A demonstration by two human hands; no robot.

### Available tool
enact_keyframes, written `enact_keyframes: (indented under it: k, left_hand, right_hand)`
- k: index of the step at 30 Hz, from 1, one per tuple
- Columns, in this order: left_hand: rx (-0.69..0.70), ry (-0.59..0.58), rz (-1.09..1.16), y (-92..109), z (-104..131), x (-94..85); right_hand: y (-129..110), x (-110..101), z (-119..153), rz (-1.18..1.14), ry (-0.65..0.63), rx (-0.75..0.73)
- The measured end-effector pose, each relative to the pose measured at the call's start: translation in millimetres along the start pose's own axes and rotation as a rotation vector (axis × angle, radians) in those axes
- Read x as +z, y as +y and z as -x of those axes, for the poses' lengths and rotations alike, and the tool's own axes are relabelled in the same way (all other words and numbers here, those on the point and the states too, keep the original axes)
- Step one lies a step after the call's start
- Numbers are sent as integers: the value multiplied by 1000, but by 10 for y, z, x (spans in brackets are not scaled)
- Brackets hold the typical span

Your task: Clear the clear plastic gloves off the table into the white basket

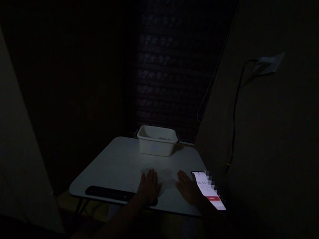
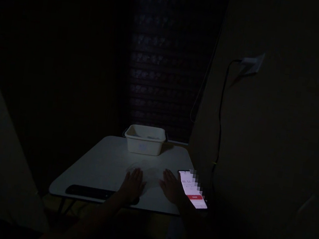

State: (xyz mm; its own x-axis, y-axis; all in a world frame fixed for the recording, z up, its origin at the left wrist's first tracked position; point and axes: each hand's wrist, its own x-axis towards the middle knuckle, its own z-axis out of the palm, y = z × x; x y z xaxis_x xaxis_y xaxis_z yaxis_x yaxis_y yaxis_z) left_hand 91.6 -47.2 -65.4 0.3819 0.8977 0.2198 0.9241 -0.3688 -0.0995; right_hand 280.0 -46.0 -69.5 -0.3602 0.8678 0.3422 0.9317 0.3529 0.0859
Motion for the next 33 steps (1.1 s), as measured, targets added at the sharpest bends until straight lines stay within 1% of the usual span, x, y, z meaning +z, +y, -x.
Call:
enact_keyframes:
  k: [3, 7, 10, 13, 15, 17, 22, 25, 27, 29, 33]
  left_hand:
    - [1, 17, 9, -3, -2, -7]
    - [-14, 43, 8, -11, 1, -50]
    - [-50, 10, -1, -20, 9, -72]
    - [-58, -33, 1, -23, 13, -74]
    - [-63, -46, 2, -20, 14, -73]
    - [-70, -42, 1, -15, 15, -74]
    - [-71, -41, -4, 0, 21, -94]
    - [-97, -14, -15, -14, 7, -113]
    - [-130, 20, -25, -47, -6, -128]
    - [-153, 38, -30, -99, -9, -141]
    - [-128, 2, -38, -216, 32, -147]
  right_hand:
    - [-39, -64, -42, 11, -5, 10]
    - [-285, -181, -111, -45, -49, -61]
    - [-507, -222, -124, -102, -84, -148]
    - [-602, -200, -102, -129, -126, -215]
    - [-562, -164, -79, -127, -134, -213]
    - [-455, -123, -55, -110, -124, -182]
    - [-128, -7, 1, -28, -41, -79]
    - [-14, 39, 8, -7, -12, -31]
    - [4, 37, -11, -1, -5, -4]
    - [-29, 9, -46, -1, -12, 8]
    - [-208, -66, -118, -40, -68, -45]
